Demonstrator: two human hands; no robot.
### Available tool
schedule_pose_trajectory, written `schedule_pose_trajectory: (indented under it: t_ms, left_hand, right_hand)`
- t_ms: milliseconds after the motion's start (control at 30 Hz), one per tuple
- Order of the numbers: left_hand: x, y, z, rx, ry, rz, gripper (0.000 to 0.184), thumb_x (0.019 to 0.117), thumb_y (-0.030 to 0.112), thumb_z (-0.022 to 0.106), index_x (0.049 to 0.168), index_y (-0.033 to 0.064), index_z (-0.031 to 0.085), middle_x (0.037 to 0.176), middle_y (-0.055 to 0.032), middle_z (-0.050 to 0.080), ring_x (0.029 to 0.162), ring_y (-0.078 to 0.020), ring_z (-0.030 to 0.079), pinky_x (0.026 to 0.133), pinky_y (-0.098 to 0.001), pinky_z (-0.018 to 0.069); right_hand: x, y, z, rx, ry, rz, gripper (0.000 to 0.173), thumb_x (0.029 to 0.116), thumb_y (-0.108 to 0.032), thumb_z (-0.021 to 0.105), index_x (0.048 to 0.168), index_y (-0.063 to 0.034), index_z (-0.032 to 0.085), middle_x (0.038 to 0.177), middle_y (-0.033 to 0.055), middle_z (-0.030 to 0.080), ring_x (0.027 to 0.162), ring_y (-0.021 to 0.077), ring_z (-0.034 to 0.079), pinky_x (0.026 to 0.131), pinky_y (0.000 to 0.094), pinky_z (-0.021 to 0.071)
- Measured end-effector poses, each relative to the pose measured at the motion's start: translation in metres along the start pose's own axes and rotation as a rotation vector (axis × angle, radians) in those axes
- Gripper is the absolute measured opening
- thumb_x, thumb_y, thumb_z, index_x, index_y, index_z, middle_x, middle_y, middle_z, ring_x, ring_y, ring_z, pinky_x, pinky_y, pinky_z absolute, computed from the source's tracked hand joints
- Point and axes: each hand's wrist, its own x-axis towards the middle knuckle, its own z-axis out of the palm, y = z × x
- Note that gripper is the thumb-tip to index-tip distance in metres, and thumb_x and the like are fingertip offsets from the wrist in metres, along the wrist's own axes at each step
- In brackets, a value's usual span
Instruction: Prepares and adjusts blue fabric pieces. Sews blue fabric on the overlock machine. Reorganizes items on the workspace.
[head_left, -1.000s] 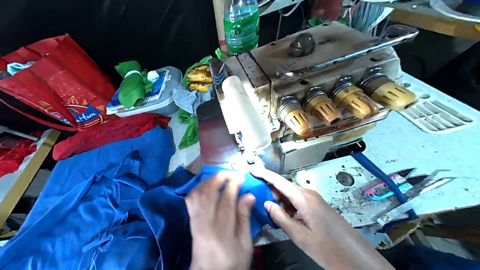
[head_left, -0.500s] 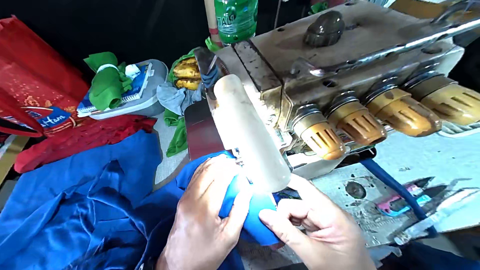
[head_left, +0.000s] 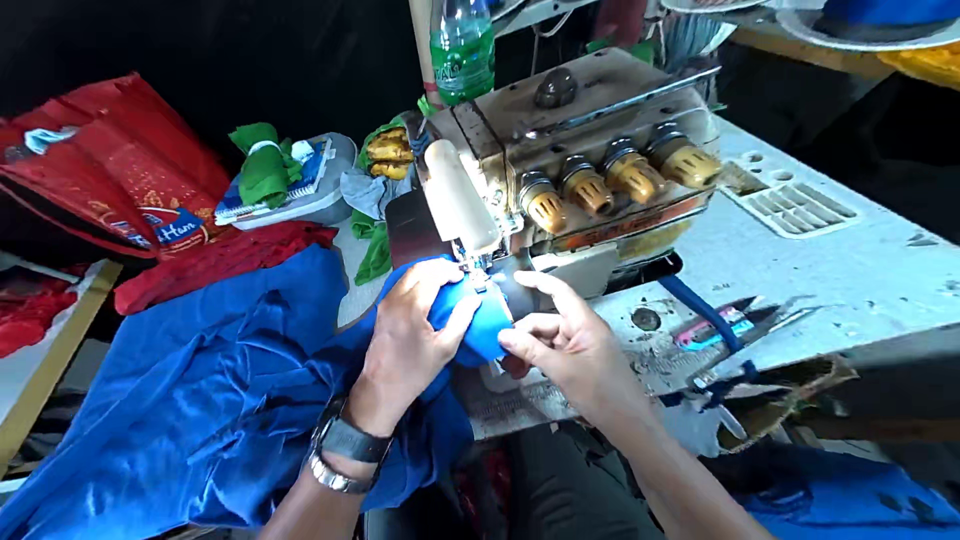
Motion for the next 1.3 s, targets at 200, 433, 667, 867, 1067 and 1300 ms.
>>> schedule_pose_trajectory:
  t_ms: [200,433,667,867,1067,1300]
  left_hand:
    - [-0.018,0.027,0.008,0.207,0.078,-0.022,0.026,0.1003,0.019,0.058,0.111,0.0013,0.074,0.121,-0.0132,0.070,0.116,-0.0275,0.065,0.102,-0.0470,0.0485]
    - [-0.036,0.026,0.026,0.239,0.100,-0.036,0.037,0.1039,0.026,0.048,0.124,0.0062,0.071,0.132,-0.0102,0.066,0.125,-0.0280,0.059,0.104,-0.0494,0.0423]
    - [-0.027,0.016,0.024,0.167,0.068,-0.097,0.040,0.1026,0.032,0.047,0.123,0.0097,0.073,0.131,-0.0066,0.068,0.128,-0.0253,0.059,0.110,-0.0495,0.0420]
    - [0.005,-0.007,0.005,0.094,-0.040,-0.099,0.028,0.0957,0.020,0.059,0.112,0.0038,0.075,0.120,-0.0094,0.071,0.120,-0.0247,0.064,0.107,-0.0420,0.0481]
    - [0.041,-0.052,0.007,0.028,-0.043,-0.121,0.024,0.1014,0.012,0.057,0.113,-0.0021,0.073,0.123,-0.0161,0.069,0.122,-0.0291,0.063,0.108,-0.0455,0.0472]
    - [0.041,-0.079,-0.021,0.214,-0.061,-0.180,0.021,0.1004,0.017,0.062,0.109,0.0022,0.074,0.112,-0.0177,0.065,0.108,-0.0378,0.062,0.091,-0.0592,0.0489]
  right_hand:
    - [-0.007,0.005,0.008,0.092,0.052,-0.039,0.051,0.0919,0.001,0.067,0.139,-0.0119,0.053,0.077,0.0017,0.070,0.061,0.0113,0.068,0.057,0.0250,0.0597]
    - [-0.010,0.009,0.013,0.073,0.100,-0.028,0.045,0.0916,-0.001,0.065,0.134,-0.0099,0.052,0.075,0.0014,0.070,0.061,0.0109,0.069,0.057,0.0242,0.0590]
    - [0.005,0.007,0.014,0.007,0.168,-0.079,0.034,0.0866,-0.003,0.066,0.118,-0.0095,0.055,0.059,-0.0058,0.061,0.050,0.0012,0.059,0.048,0.0159,0.0493]
    - [0.032,0.003,0.018,-0.167,0.201,-0.075,0.021,0.0821,-0.004,0.070,0.094,-0.0173,0.059,0.050,-0.0122,0.044,0.041,-0.0036,0.039,0.041,0.0136,0.0333]
    - [0.000,0.005,0.024,-0.376,0.156,-0.413,0.012,0.0946,-0.011,0.065,0.094,-0.0018,0.057,0.071,-0.0001,0.059,0.060,-0.0034,0.053,0.057,0.0103,0.0461]
    - [0.000,-0.026,0.056,-0.400,-0.184,-0.679,0.005,0.0992,-0.010,0.061,0.096,-0.0067,0.064,0.087,0.0110,0.063,0.085,0.0177,0.061,0.079,0.0235,0.0508]
